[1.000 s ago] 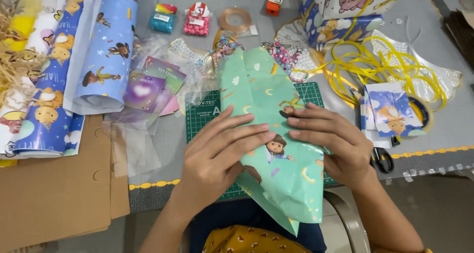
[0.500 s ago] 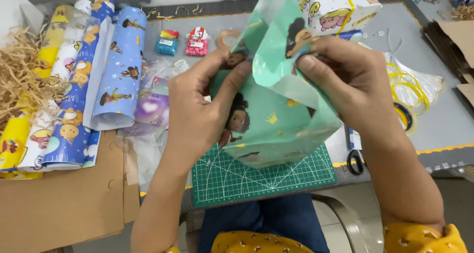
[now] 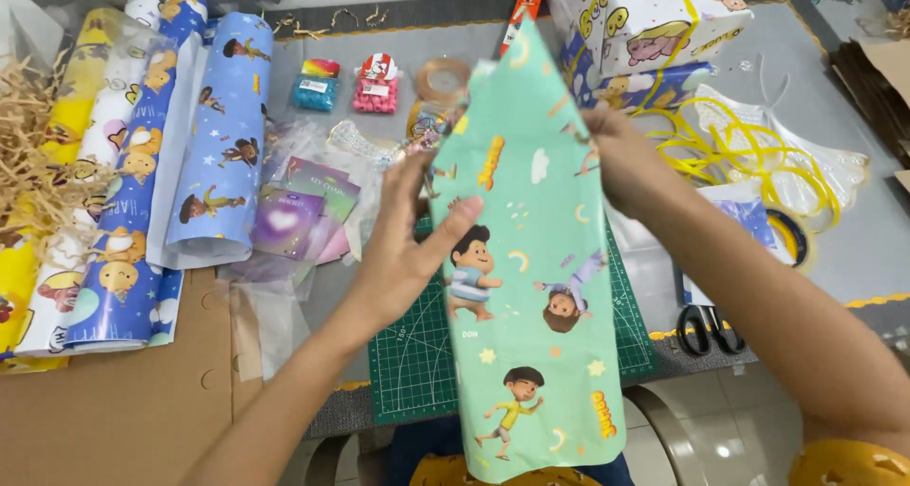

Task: Folding patterned paper to wrap a small box on a workshop table.

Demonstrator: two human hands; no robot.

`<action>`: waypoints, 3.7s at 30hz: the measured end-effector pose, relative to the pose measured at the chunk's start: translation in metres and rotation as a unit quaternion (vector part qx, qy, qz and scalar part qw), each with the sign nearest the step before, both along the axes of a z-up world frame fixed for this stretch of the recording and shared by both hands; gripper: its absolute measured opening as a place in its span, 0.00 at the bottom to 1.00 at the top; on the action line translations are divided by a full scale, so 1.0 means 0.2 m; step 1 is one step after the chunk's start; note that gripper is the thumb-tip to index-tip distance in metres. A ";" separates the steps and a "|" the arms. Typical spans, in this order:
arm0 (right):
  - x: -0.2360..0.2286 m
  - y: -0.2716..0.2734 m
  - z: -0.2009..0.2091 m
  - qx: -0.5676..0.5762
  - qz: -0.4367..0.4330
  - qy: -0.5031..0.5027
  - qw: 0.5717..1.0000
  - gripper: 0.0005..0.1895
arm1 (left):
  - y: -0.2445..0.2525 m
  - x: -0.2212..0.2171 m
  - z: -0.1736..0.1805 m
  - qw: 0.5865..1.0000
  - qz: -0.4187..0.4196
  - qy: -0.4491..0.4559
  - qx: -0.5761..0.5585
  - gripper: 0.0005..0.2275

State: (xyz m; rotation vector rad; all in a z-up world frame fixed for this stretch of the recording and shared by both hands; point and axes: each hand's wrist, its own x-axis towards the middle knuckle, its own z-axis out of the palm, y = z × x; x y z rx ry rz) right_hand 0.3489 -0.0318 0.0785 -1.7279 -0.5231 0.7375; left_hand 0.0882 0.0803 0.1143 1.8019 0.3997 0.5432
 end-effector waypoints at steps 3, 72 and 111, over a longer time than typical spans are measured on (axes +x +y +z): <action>-0.12 -0.02 -0.14 -0.095 0.011 0.117 0.989 0.17 | 0.00 0.04 -0.25 0.993 -0.015 0.101 -0.068 0.31; -0.53 -0.60 -0.22 0.387 0.009 -0.060 0.920 0.35 | -0.25 -0.15 -0.07 0.921 -0.048 -0.263 0.283 0.15; -0.79 -0.77 -0.07 0.271 -0.072 -0.576 0.767 0.16 | -0.40 -0.18 0.04 0.953 -0.055 -0.182 0.235 0.07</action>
